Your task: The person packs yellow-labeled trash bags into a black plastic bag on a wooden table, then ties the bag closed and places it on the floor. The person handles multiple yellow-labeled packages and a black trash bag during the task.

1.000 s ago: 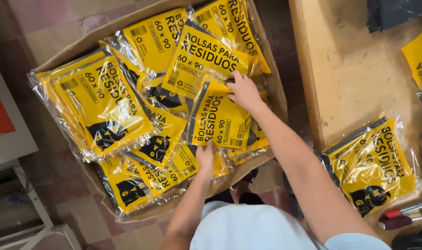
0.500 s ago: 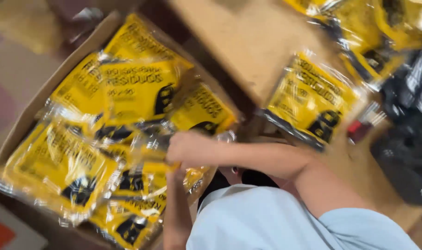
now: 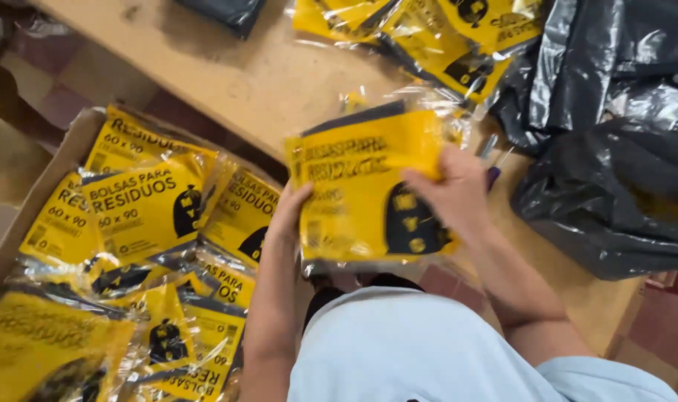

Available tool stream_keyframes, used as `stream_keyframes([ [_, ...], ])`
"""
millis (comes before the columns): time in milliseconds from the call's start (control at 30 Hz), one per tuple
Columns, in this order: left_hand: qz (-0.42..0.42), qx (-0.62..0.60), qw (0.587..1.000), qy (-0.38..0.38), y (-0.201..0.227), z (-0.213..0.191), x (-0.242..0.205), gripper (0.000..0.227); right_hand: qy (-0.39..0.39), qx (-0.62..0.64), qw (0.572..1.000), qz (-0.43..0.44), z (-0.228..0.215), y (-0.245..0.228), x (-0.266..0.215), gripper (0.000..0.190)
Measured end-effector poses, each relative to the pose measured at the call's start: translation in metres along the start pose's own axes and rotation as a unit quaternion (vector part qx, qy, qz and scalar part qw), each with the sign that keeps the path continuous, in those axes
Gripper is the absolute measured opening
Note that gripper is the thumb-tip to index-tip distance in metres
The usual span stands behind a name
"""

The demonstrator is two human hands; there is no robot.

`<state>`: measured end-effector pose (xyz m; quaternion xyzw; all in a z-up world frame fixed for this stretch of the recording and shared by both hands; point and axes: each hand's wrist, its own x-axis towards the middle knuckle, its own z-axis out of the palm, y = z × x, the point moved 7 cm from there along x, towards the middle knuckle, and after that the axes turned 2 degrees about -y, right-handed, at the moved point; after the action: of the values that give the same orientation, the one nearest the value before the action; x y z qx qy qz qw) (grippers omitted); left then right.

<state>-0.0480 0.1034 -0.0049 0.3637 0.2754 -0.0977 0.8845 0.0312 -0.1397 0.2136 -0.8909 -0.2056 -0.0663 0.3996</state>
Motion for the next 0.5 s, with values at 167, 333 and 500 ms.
stream_keyframes([
  [167, -0.010, 0.153, 0.988, 0.018, 0.018, 0.099, 0.045, 0.074, 0.092, 0.104, 0.976, 0.168, -0.045, 0.096, -0.023, 0.013],
  [333, 0.036, 0.392, 0.917, 0.061, -0.017, 0.093, 0.114, 0.054, 0.072, 0.092, 0.978, 0.170, -0.033, 0.152, -0.044, 0.023],
  [500, 0.116, 0.681, 0.713, 0.118, 0.004, 0.122, 0.095, 0.060, 0.013, 0.120, 0.932, 0.342, -0.032, 0.156, -0.064, 0.028],
])
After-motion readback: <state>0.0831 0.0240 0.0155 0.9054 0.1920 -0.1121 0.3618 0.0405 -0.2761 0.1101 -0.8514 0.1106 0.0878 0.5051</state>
